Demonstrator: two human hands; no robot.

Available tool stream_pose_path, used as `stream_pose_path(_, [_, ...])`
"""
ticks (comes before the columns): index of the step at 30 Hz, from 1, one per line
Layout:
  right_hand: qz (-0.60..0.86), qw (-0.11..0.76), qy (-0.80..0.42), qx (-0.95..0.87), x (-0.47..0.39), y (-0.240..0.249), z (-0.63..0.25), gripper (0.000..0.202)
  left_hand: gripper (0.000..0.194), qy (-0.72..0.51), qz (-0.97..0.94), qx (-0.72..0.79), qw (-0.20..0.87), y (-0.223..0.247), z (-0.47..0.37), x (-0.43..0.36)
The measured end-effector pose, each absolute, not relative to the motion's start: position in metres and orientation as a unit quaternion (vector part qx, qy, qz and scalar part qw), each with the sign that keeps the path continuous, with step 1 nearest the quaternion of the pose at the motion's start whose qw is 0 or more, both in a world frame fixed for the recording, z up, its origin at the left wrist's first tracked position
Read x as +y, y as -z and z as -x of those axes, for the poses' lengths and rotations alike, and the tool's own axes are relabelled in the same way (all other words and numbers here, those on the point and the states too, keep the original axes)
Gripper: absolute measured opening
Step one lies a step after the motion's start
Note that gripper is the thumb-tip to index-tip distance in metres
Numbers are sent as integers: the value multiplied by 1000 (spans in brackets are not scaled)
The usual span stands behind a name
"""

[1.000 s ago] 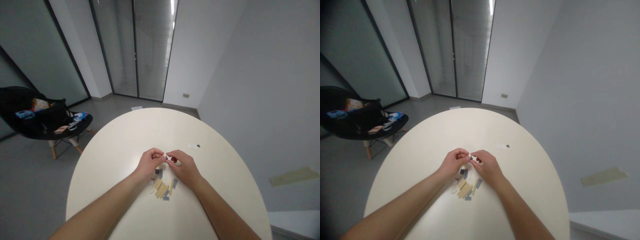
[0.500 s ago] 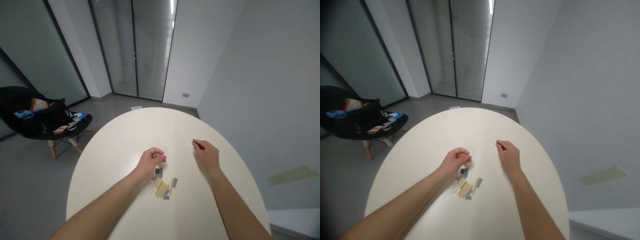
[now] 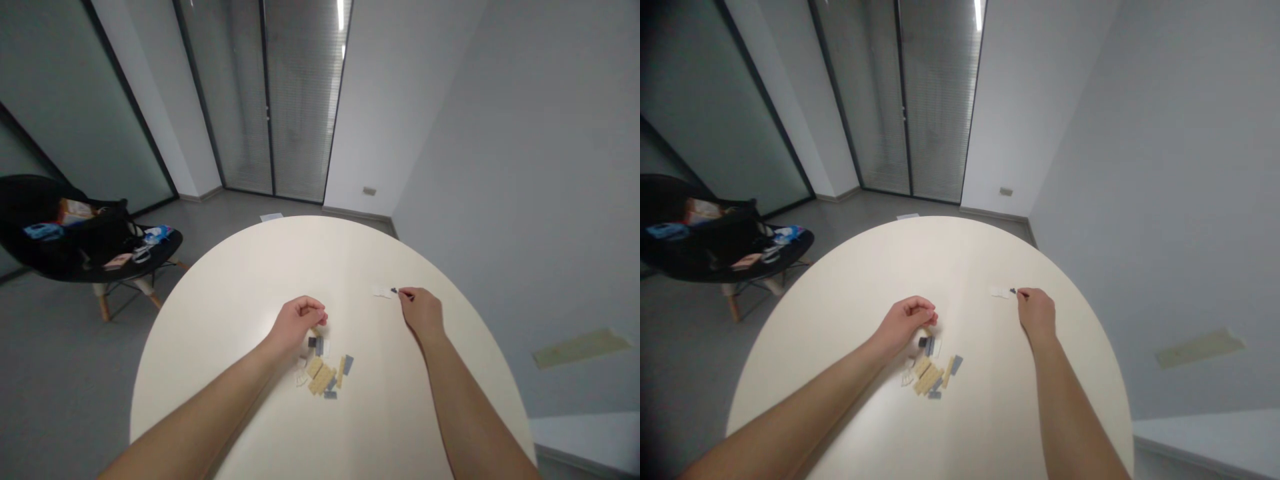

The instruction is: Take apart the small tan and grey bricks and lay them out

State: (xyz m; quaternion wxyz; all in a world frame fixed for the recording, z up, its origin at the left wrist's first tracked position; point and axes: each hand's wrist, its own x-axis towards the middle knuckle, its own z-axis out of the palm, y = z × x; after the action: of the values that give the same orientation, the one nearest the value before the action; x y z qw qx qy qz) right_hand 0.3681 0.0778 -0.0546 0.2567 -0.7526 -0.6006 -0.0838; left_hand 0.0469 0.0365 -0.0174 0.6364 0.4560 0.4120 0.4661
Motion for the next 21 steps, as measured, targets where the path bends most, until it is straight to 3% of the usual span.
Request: stream_pose_path(21, [710,225,130,-654,79,46,-351,31,17,-462,-473,420,621,17,-45,37])
